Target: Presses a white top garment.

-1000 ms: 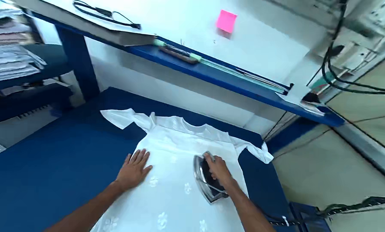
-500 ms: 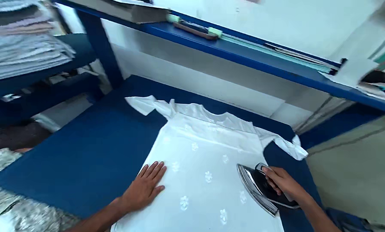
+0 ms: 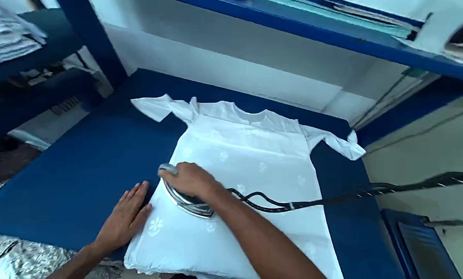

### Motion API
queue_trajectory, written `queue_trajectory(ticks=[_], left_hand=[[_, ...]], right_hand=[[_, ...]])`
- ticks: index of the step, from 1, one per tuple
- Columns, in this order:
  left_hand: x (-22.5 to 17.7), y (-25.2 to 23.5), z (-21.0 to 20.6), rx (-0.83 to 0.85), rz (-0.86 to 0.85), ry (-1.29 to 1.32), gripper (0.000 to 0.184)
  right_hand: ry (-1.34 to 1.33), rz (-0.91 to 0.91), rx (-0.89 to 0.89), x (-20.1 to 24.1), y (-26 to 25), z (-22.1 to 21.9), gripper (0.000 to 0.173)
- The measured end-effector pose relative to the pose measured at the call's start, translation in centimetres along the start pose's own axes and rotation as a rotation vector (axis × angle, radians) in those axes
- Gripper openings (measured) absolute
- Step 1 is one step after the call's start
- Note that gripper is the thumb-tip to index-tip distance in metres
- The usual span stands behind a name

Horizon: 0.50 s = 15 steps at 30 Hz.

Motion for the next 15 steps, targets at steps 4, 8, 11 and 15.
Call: queue_trajectory(ticks=[4, 8, 11, 15], left_hand=[[0.4, -0.4, -0.1, -0.009, -0.002, -0.004, 0.084], [0.5, -0.5, 1.0, 0.027, 0.127, 0.214, 0.077], [-1.8, -1.7, 3.1, 0.031, 0.427, 0.404, 0.066], [-11.4, -4.1, 2.5, 0.097, 0.094, 0.179, 0.069]], right_hand=[[-0.038, -0.071, -0.164, -3.2, 4.5, 4.0, 0.064], [-0.189, -0.277, -0.488, -13.7, 17.7, 11.2, 0.069], [-0.284, -0.481, -0.788, -21.4, 27.5, 16.8, 0.068], [-0.327, -0.448, -0.921, -26.1, 33.7, 20.0, 0.059]])
Point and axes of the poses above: each hand's wrist, its own y-axis away from the middle knuckle, its own z-axis out of the back of the hand, x = y × z, the point moved 7 cm from there along -y, towards the middle knuckle, and after that the axes turned 15 degrees about -y, right-handed, at the moved point
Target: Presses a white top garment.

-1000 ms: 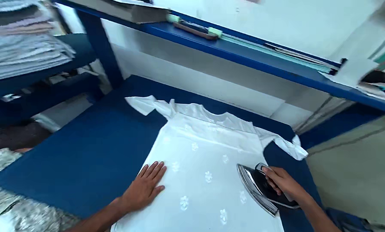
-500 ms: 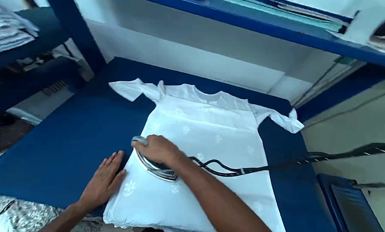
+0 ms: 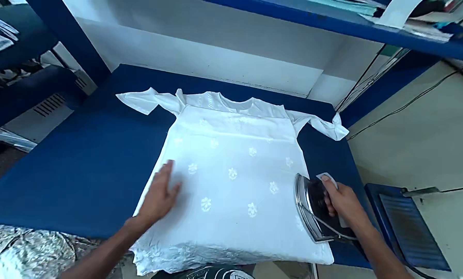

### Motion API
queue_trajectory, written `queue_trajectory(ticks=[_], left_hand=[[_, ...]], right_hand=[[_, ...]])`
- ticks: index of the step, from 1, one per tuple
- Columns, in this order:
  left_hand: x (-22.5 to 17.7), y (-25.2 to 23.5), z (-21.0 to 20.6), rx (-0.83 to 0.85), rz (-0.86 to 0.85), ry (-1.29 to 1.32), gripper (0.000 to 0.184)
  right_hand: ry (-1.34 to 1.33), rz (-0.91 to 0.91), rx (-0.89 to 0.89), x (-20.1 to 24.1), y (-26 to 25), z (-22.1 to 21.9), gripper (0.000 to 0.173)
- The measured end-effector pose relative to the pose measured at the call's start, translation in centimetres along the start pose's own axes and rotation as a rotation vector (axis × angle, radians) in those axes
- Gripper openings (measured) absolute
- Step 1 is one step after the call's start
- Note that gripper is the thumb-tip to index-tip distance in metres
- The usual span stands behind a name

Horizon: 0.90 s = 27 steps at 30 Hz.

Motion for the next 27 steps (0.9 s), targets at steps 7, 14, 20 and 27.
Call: queue_trajectory(ticks=[7, 14, 20, 27], left_hand=[[6.7, 4.4, -2.3, 0.067, -0.173, -0.450, 0.071], [9.8, 5.3, -1.1, 0.075, -0.134, -0.463, 0.066], [11.0, 5.5, 0.1, -0.003, -0.116, -0.166, 0.060], [17.6, 4.6, 4.3, -0.104, 0.137, -0.034, 0.060]], right_hand=[[0.105, 0.181, 0.657, 1.7, 1.2, -6.0, 0.051], [0.253, 0.235, 0.927, 9.2, 4.9, -20.0, 0.047], [0.408, 0.398, 1.134, 15.4, 10.3, -33.9, 0.054], [0.438, 0.512, 1.279, 19.9, 15.2, -44.6, 0.063]])
Point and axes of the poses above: each hand's wrist, its own y-axis away from the middle knuckle, its own z-axis out of the back of the hand, x = y × z, the point moved 7 cm from there along -y, towards the middle knuckle, and after that the axes turned 15 degrees about -y, right-handed, at the moved point
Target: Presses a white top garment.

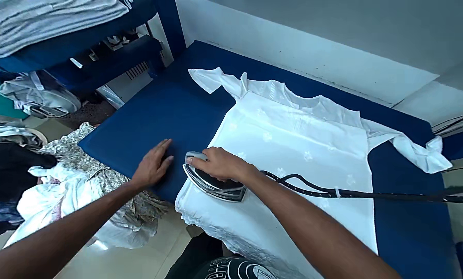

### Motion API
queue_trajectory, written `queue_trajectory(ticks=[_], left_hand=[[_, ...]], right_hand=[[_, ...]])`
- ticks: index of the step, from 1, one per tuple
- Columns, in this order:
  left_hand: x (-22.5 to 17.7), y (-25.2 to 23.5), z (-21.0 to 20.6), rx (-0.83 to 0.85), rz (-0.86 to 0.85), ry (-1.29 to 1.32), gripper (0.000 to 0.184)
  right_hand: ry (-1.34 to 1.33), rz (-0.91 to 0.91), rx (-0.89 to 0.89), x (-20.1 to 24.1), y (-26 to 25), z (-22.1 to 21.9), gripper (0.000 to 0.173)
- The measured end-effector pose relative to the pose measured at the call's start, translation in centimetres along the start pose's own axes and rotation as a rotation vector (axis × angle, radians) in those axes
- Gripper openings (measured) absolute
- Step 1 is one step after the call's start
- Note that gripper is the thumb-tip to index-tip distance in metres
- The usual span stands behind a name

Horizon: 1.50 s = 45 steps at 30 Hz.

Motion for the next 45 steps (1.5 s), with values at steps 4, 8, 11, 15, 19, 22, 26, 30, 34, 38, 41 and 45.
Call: queue_trajectory(ticks=[4, 8, 11, 15, 19, 22, 26, 30, 34, 38, 41, 45], left_hand=[[3.8, -0.3, -0.3, -0.011, 0.028, -0.354, 0.068], [3.6, -0.2, -0.2, 0.002, 0.036, -0.338, 0.069], [4.1, -0.1, -0.6, -0.038, 0.016, -0.338, 0.069], [-3.1, -1.6, 4.7, 0.251, 0.421, -0.081, 0.052], [-11.0, -2.9, 2.7, -0.052, 0.184, 0.194, 0.053], [-18.2, -2.9, -3.6, 0.046, -0.343, -0.109, 0.064], [-13.7, -0.7, -7.5, 0.152, -0.392, -0.328, 0.069], [-10.1, 0.2, -6.4, 0.225, -0.303, -0.368, 0.068], [-9.4, 0.6, -6.2, 0.161, -0.250, -0.367, 0.065], [-9.1, 0.8, -6.1, 0.092, -0.234, -0.354, 0.064], [-9.0, 0.3, -6.1, 0.072, -0.243, -0.360, 0.066], [-9.1, 0.5, -6.1, 0.126, -0.227, -0.367, 0.065]], right_hand=[[0.033, -0.057, 0.081, -1.3, 4.4, 0.8, 0.060], [0.152, -0.032, 0.089, -8.6, 16.2, 2.9, 0.056], [0.233, 0.026, -0.034, -16.0, 26.0, 4.2, 0.068], [0.164, -0.015, -0.458, -22.3, 35.8, 6.8, 0.071], [-0.177, -0.227, -0.876, -25.5, 38.8, 10.3, 0.057], [-0.273, -0.207, -0.830, -24.9, 37.0, 11.5, 0.052], [-0.254, -0.158, -0.588, -21.6, 30.8, 11.2, 0.052], [-0.056, -0.164, -0.462, -16.1, 21.6, 10.1, 0.060], [0.161, -0.235, -0.430, -8.4, 11.1, 8.2, 0.066], [0.127, -0.240, -0.509, -3.1, 3.7, 8.7, 0.062], [0.037, -0.186, -0.634, -3.1, 3.6, 11.5, 0.064], [-0.043, -0.272, -0.812, -9.1, 10.1, 16.0, 0.074]])
Point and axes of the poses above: each hand's wrist, its own y-axis away from the middle knuckle, its own z-axis out of the back of the hand, x = y × z, the point moved 7 cm from there along -y, towards the middle knuckle, and after that the axes turned 15 degrees about -y, right-handed, at the moved point
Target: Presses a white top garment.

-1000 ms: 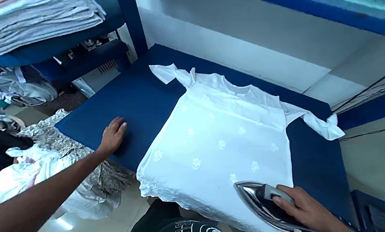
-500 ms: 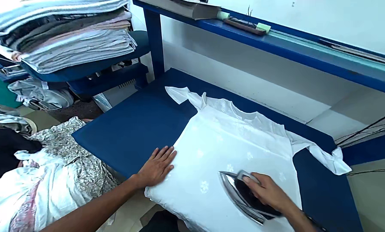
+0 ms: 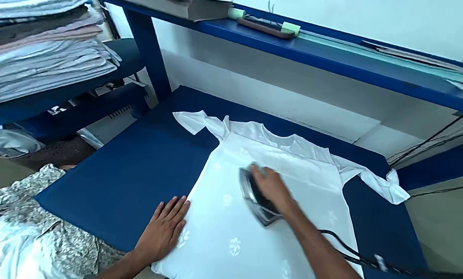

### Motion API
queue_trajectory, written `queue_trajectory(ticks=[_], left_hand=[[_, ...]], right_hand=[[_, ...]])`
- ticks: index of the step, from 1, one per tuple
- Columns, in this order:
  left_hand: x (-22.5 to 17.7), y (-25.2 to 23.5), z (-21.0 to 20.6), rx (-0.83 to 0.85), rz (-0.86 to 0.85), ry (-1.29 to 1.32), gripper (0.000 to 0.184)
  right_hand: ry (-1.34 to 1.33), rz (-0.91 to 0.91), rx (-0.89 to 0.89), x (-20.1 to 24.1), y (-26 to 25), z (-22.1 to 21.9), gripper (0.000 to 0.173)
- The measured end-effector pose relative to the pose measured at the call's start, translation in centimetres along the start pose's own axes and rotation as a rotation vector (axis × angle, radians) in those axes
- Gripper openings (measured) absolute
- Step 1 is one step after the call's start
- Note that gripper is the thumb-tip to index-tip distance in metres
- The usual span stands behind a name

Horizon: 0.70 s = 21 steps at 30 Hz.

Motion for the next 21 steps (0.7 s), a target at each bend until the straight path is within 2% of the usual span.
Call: queue_trajectory(ticks=[2, 5, 8, 11, 14, 18, 21], left_hand=[[-0.2, 0.3, 0.0, 0.020, -0.001, 0.012, 0.065], [-0.2, -0.1, 0.4, -0.036, 0.000, 0.015, 0.062], [-0.2, -0.2, 0.6, -0.102, 0.028, 0.061, 0.061], [0.0, 0.2, 0.7, -0.098, 0.057, 0.113, 0.066], [1.3, 0.6, 1.0, -0.157, 0.132, 0.266, 0.067], [3.4, 1.3, 1.1, -0.313, 0.208, 0.645, 0.060], [4.5, 1.7, 0.9, -0.389, 0.187, 0.768, 0.064]], right_hand=[[-0.032, -0.095, -0.099, -4.4, -0.3, 4.4, 0.075], [-0.155, -0.150, -0.179, -9.8, -0.9, 9.8, 0.064], [-0.372, -0.134, 0.003, -10.9, -1.1, 10.3, 0.052], [-0.289, -0.065, 0.295, -7.7, -1.0, 6.2, 0.049], [-0.211, 0.026, 0.494, -2.0, -0.5, -1.2, 0.050], [-0.062, 0.136, 0.580, 5.2, 2.4, -10.0, 0.060], [0.034, 0.173, 0.596, 7.7, 5.4, -12.2, 0.063]])
Point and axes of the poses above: each hand's wrist, its own y-axis away from the middle knuckle, its own z-axis out of the back of the hand, x = y × z, the point moved 7 cm from there along -y, towards the middle knuckle, and after that the axes turned 15 degrees about -y, right-handed, at the moved point
